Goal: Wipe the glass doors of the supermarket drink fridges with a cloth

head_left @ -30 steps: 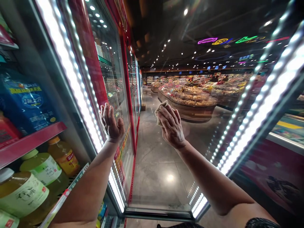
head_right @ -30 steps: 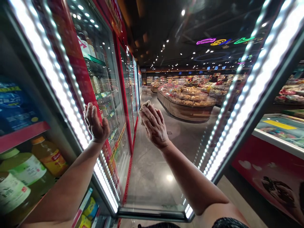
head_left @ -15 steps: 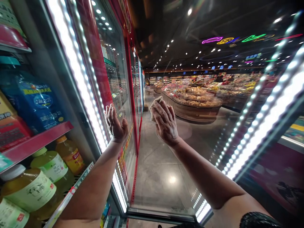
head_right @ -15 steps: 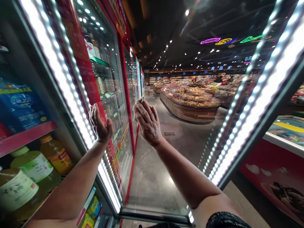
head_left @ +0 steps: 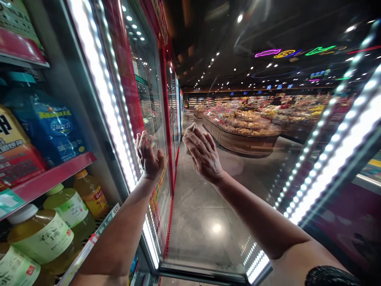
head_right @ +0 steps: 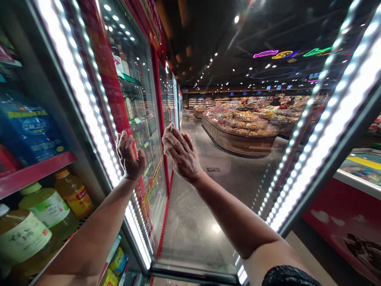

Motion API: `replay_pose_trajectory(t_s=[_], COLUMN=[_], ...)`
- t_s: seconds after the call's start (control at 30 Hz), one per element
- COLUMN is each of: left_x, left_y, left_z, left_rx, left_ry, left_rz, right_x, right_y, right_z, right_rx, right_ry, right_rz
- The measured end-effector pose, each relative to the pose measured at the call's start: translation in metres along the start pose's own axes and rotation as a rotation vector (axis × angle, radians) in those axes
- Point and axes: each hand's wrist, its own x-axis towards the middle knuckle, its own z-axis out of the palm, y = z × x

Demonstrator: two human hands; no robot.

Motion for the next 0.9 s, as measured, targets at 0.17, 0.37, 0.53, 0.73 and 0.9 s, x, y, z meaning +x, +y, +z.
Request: replay_pose_trajectory(t_s=[0.17,0.37,0.53,0.73,0.9], left_x=[-0.002,-0.005,-0.008,-0.021,-0.043], left_y=[-0.004,-0.005,-0.004,-0.016,-0.021], left_z=[0.002,0.006,0.007,-0.004,-0.011], left_rx=[-0.033,0.076,0.131,0.090,0.105], left_ry=[-0.034,0.018,0.030,-0.056,-0.033], left_rz=[-0.034,-0.017,-0.038,0.000,0.013], right_x=[0.008,0.033,0.026,0.037,0.053], right_y=[0.008,-0.013,-0.024,-0.016,-0.034], right_z=[-0.005,0.014,0.023,0.015,0.028], right_rx=[-0.005,0.000,0.017,-0.014,0.010], right_ry=[0.008,0.108,0.026,0.087,0.091], right_rz=[-0.010,0.124,-0.012,0.019,0.141])
